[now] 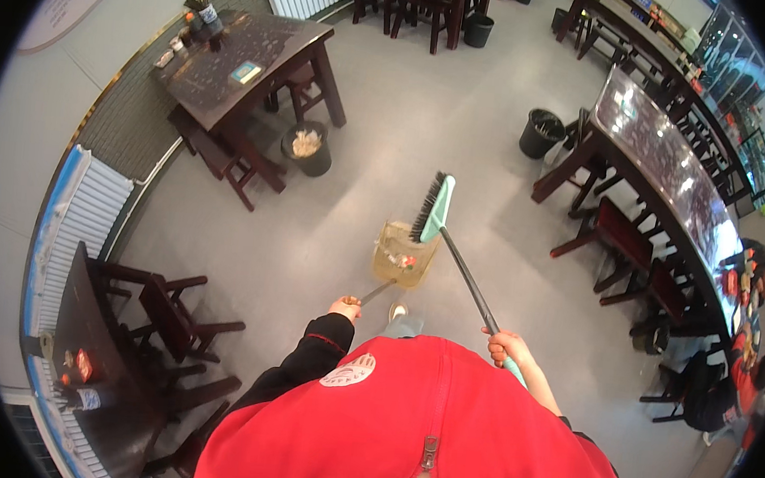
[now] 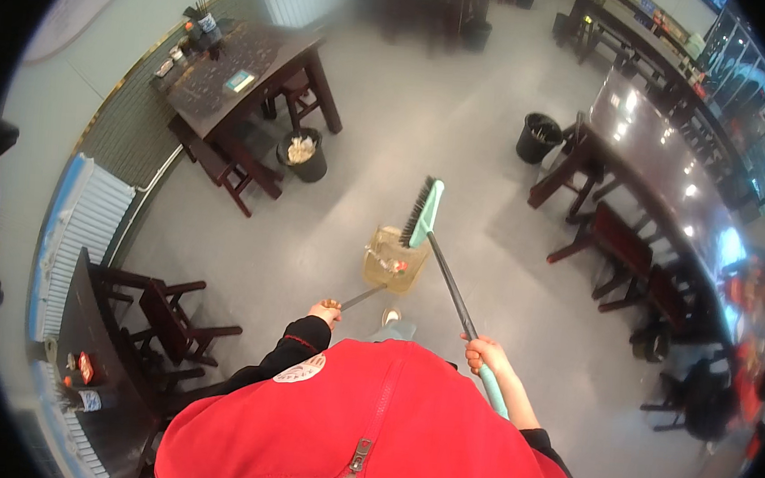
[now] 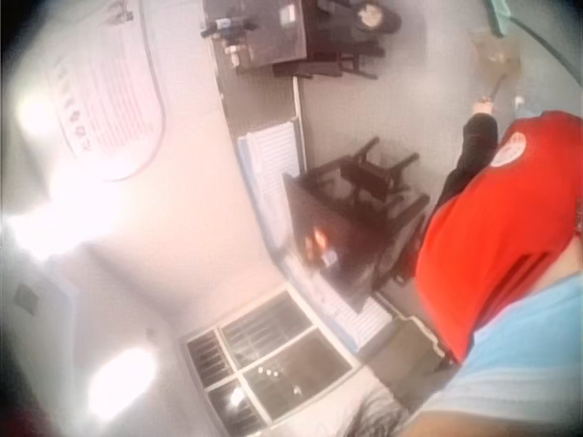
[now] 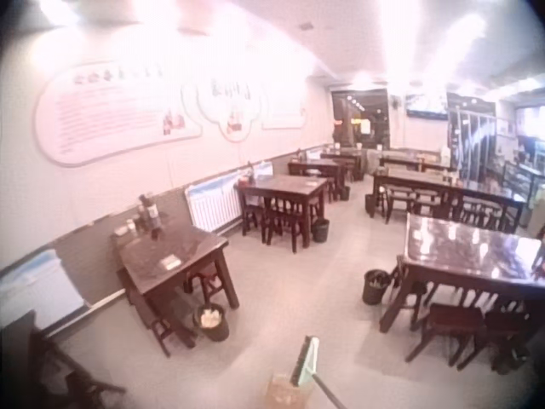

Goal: The person sweeps debris on the floor using a broom and dustpan, collecting the swept material into the dustpan and then emptying it into a nearby trash bin. The person moves around tables and chairs to reach different areas of the floor.

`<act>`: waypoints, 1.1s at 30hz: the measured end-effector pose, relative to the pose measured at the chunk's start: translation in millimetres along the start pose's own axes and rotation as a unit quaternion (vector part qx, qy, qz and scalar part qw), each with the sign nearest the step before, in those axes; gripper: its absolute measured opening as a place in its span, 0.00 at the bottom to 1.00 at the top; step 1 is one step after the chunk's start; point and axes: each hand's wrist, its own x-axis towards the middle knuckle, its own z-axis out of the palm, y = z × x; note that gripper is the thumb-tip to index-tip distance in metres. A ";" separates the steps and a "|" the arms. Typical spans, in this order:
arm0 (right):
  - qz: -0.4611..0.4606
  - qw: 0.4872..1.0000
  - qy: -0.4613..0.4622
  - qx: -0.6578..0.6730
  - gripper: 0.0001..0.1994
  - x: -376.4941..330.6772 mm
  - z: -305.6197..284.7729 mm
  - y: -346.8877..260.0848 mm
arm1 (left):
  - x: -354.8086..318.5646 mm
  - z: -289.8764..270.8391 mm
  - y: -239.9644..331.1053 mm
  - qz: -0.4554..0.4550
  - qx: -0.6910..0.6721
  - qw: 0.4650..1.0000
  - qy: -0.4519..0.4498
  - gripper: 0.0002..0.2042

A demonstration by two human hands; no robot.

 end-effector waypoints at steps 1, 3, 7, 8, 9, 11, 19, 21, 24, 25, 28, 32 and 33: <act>-0.002 1.000 -0.005 0.029 0.13 9.0 -0.2 -25.1 | 17.2 0.4 15.8 -0.050 -0.118 0.991 0.027 0.07; 0.003 0.996 -0.011 0.092 0.13 26.5 -0.5 -70.2 | 56.2 -10.2 52.9 -0.063 -0.130 0.989 0.025 0.07; -0.006 0.986 0.025 0.164 0.09 57.6 -7.7 -126.6 | 114.9 -34.7 100.9 -0.076 -0.101 0.991 0.038 0.06; -0.010 0.984 0.044 0.171 0.09 71.3 -10.9 -141.1 | 134.7 -38.3 110.7 -0.080 -0.117 0.989 0.043 0.07; -0.018 0.985 0.051 0.167 0.09 86.3 -14.7 -153.9 | 157.6 -40.7 119.9 -0.085 -0.107 0.989 0.051 0.07; -0.031 0.985 0.086 0.144 0.09 121.3 -28.4 -185.7 | 210.2 -43.4 138.2 -0.101 -0.121 0.985 0.073 0.06; 0.038 0.984 0.174 0.030 0.06 254.8 -91.4 -341.6 | 345.0 -64.7 224.0 -0.136 -0.076 0.985 0.080 0.09; 0.038 0.988 0.150 -0.011 0.08 279.1 -92.1 -394.8 | 371.2 -73.8 256.0 -0.145 -0.091 0.980 0.097 0.05; 0.027 0.990 0.109 -0.082 0.08 310.1 -83.8 -479.3 | 393.8 -80.5 300.4 -0.120 -0.099 0.983 0.096 0.04; 0.022 0.991 0.095 -0.092 0.08 323.0 -77.2 -506.6 | 398.7 -80.5 314.4 -0.126 -0.172 0.971 0.110 0.04; 0.000 0.992 0.048 -0.116 0.08 370.7 -52.4 -589.8 | 431.1 -89.4 360.9 -0.184 -0.327 0.920 0.113 0.06; -0.019 0.996 0.047 -0.075 0.07 440.4 -5.1 -687.2 | 518.1 -98.5 395.2 -0.165 -0.401 0.891 0.132 0.05; -0.020 0.998 0.039 -0.054 0.06 456.8 9.7 -710.5 | 547.7 -100.3 399.7 -0.161 -0.353 0.912 0.135 0.05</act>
